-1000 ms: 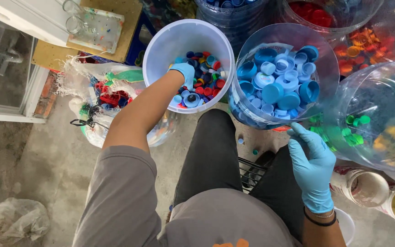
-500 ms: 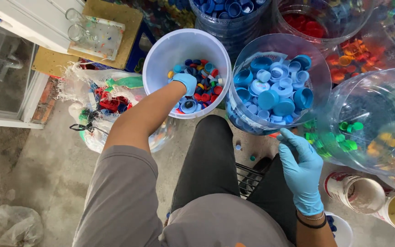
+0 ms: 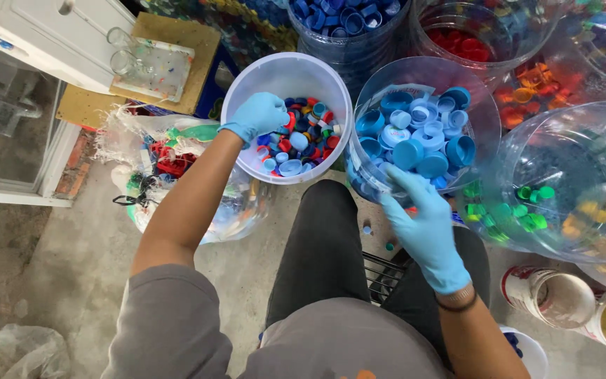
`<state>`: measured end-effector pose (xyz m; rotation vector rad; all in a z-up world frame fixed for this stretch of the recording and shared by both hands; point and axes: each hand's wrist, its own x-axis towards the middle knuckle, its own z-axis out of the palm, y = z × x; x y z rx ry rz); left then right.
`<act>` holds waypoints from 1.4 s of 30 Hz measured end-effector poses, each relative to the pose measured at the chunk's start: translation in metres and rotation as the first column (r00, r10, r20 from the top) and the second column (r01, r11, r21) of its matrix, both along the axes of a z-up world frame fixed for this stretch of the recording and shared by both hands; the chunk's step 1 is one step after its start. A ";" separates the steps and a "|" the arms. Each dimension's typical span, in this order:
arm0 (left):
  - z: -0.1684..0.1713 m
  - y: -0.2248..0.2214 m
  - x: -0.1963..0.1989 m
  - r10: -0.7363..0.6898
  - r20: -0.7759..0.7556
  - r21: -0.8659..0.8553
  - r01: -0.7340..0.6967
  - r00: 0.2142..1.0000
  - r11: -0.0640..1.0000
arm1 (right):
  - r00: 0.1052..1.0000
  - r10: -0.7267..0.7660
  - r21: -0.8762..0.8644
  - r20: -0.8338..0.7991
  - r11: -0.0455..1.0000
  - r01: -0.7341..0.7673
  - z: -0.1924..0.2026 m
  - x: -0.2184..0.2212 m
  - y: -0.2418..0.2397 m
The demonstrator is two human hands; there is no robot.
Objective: The person sorts a mixed pile of colorful plastic bottle caps from a white bucket into larger clear containers based on color. They pick up caps by hand and place them into containers holding blue, red, green, and other colored caps.
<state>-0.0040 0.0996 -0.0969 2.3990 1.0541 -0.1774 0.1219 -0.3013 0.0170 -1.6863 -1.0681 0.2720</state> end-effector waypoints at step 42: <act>0.069 -0.109 -0.013 0.300 0.618 -0.372 -0.066 0.727 0.926 | 0.902 -0.274 -0.184 -0.333 0.957 0.223 -0.064 0.323 0.172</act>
